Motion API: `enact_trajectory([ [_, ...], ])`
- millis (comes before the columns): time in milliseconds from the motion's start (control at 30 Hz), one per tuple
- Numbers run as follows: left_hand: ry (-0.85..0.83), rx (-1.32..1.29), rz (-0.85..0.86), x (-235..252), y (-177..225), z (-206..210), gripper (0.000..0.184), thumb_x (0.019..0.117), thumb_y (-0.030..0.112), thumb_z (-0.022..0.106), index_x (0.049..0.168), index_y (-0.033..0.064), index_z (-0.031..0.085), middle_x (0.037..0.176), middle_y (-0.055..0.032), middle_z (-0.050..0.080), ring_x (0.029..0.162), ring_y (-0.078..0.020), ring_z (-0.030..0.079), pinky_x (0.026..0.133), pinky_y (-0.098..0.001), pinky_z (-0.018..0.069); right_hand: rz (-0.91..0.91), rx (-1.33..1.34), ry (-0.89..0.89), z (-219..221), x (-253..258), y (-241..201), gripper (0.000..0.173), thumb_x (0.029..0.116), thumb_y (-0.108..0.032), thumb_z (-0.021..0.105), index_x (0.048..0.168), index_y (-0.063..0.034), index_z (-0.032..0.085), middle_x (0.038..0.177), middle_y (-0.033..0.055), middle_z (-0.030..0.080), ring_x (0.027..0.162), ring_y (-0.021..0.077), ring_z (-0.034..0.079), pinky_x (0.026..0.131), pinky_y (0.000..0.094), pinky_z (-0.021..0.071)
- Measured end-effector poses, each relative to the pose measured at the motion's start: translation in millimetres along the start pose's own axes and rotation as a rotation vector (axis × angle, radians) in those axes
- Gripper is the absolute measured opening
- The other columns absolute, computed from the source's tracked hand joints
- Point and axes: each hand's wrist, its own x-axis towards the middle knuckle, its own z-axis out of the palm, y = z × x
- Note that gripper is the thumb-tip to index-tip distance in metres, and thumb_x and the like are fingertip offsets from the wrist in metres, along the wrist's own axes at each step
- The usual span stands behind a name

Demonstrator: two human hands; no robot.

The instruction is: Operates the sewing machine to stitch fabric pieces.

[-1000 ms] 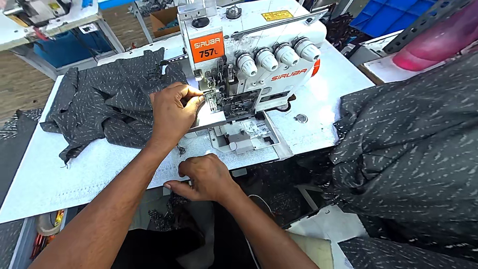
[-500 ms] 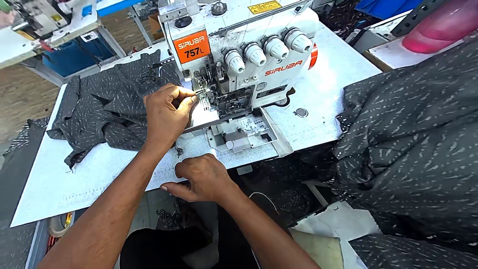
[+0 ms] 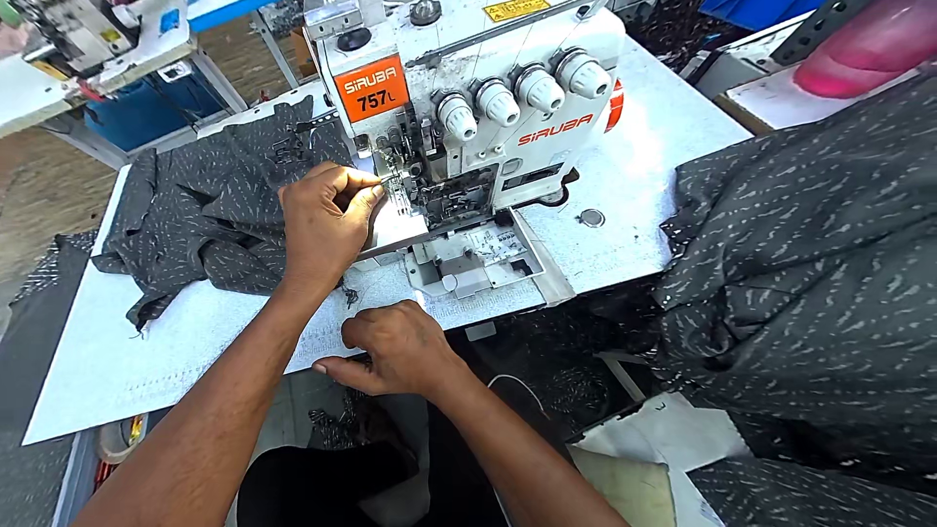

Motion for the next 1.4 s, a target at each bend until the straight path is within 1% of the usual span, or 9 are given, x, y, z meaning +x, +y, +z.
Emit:
enact_trajectory([
  [267, 0.003, -0.006, 0.002, 0.5, -0.1, 0.2, 0.008, 0.0917, 0.019, 0.075, 0.096, 0.0132, 0.078, 0.089, 0.0023, 0.069, 0.077, -0.0015, 0.063, 0.071, -0.0198, 0.0507, -0.008, 0.02, 0.011, 0.4, 0.2, 0.5, 0.049, 0.0976, -0.051, 0.062, 0.066, -0.0133, 0.061, 0.054, -0.0028, 0.052, 0.048, 0.0104, 0.054, 0.042, 0.031, 0.0392],
  [567, 0.007, -0.022, 0.017, 0.4, -0.9, 0.3, 0.008, 0.092, 0.017, 0.075, 0.097, 0.0117, 0.078, 0.09, 0.0013, 0.07, 0.078, -0.0011, 0.064, 0.071, -0.0173, 0.052, -0.001, 0.012, 0.012, 0.6, -0.1, 0.1, 0.049, 0.0975, -0.051, 0.062, 0.066, -0.0137, 0.061, 0.054, -0.0029, 0.052, 0.048, 0.0103, 0.054, 0.043, 0.031, 0.0393],
  [933, 0.016, -0.024, 0.044, 0.5, -0.2, 1.9, 0.007, 0.092, 0.016, 0.075, 0.096, 0.0109, 0.078, 0.091, 0.0006, 0.07, 0.081, -0.0016, 0.065, 0.074, -0.0176, 0.0525, -0.001, -0.002, 0.003, 0.5, -0.1, -0.1, 0.051, 0.0983, -0.053, 0.06, 0.066, -0.0138, 0.061, 0.055, -0.0025, 0.052, 0.048, 0.0108, 0.054, 0.042, 0.031, 0.0395],
  [1100, 0.018, -0.001, 0.048, 0.3, -1.6, 2.6, 0.008, 0.0918, 0.018, 0.075, 0.096, 0.0122, 0.078, 0.09, 0.002, 0.07, 0.08, -0.0014, 0.064, 0.074, -0.0197, 0.0515, 0.0, -0.004, -0.007, -0.1, -0.1, -0.4, 0.051, 0.0984, -0.054, 0.06, 0.066, -0.014, 0.06, 0.055, -0.0025, 0.051, 0.049, 0.0111, 0.054, 0.043, 0.0314, 0.0394],
  [1267, 0.017, -0.003, 0.05, 0.7, -2.0, 2.2, 0.008, 0.0921, 0.017, 0.074, 0.095, 0.0112, 0.078, 0.088, 0.0015, 0.069, 0.077, -0.0013, 0.062, 0.07, -0.0185, 0.0505, 0.002, 0.006, -0.007, -0.5, 0.0, -0.4, 0.052, 0.0987, -0.054, 0.059, 0.066, -0.0138, 0.06, 0.054, -0.0023, 0.052, 0.049, 0.0114, 0.054, 0.043, 0.0319, 0.0397],
  [1400, 0.022, -0.008, 0.049, 0.9, -2.7, 2.9, 0.007, 0.0922, 0.017, 0.074, 0.095, 0.0109, 0.078, 0.089, 0.0013, 0.07, 0.078, -0.0009, 0.063, 0.071, -0.0177, 0.0516, -0.002, 0.01, -0.003, -0.8, 0.5, -0.1, 0.052, 0.0989, -0.053, 0.059, 0.066, -0.0138, 0.06, 0.054, -0.0021, 0.051, 0.048, 0.0116, 0.053, 0.043, 0.0318, 0.0393],
])
